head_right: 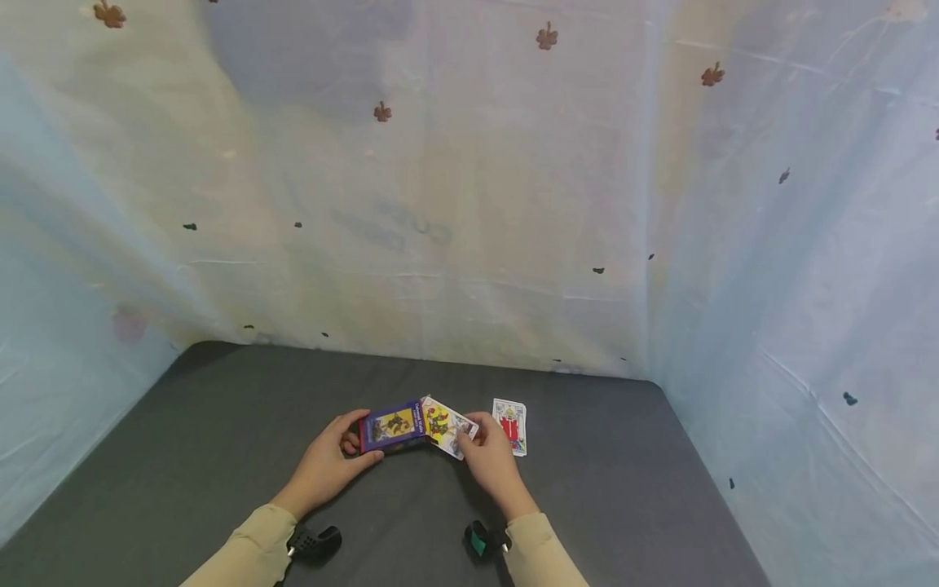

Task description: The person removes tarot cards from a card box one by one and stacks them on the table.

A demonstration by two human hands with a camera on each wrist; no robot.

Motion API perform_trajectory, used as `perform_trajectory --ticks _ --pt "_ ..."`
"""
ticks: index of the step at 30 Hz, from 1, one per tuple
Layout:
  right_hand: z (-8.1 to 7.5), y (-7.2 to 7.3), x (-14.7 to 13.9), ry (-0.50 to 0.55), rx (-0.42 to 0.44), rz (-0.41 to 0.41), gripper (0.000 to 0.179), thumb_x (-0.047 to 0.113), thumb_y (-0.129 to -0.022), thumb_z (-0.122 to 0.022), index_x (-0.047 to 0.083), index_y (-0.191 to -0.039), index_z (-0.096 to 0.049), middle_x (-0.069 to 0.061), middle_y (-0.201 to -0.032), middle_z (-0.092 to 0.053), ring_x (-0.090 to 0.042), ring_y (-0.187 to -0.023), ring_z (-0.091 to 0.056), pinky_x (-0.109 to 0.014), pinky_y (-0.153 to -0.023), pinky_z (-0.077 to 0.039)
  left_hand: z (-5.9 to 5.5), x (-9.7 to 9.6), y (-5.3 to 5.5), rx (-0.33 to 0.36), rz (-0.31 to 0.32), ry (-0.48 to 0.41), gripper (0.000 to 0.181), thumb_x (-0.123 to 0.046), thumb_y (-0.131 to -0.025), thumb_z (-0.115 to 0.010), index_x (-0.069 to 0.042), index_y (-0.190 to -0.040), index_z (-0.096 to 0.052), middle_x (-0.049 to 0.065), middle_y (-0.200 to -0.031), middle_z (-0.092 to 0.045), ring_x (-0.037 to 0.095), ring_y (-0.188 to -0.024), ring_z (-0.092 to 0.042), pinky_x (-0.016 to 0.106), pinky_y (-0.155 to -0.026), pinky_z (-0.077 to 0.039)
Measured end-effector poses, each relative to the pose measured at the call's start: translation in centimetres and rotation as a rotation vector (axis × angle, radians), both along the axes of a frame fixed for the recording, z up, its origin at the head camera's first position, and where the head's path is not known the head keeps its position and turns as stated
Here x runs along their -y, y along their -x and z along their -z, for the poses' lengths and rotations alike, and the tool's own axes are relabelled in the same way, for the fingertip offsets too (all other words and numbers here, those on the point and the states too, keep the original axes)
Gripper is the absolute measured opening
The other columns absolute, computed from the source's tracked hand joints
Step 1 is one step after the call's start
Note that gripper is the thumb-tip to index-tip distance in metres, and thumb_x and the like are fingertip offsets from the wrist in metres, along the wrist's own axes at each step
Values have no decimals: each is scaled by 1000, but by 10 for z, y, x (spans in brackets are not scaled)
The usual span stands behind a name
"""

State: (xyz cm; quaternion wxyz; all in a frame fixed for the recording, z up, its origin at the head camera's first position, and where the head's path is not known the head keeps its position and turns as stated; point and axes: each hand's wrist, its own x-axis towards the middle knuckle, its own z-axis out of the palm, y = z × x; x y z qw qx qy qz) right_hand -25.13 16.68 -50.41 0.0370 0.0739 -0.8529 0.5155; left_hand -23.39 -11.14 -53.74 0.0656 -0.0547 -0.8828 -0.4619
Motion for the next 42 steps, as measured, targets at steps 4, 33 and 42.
perform_trajectory --ticks 4,33,42 --pt "-11 -5 0 -4 26 -59 26 9 -92 -64 2 -116 -59 -7 -89 -63 -13 -66 -51 -25 -54 -44 1 0 1 -2 2 2 78 -41 -76 -83 -21 -143 -47 -7 -98 -52 11 -77 -50 32 -69 -45" --pt "-21 1 -77 -52 87 365 25 11 -94 -57 -3 -115 -56 -13 -92 -62 -19 -73 -59 -24 -57 -49 1 1 2 -24 10 -7 77 -43 -76 -82 -21 -142 -48 -6 -95 -52 12 -76 -50 32 -69 -45" --pt "-15 2 -83 -71 157 383 25 14 -92 -58 -2 -111 -55 -9 -80 -62 -18 -65 -59 -27 -50 -42 1 2 1 -37 13 1 75 -42 -77 -82 -23 -141 -48 -7 -95 -51 12 -76 -50 32 -69 -45"
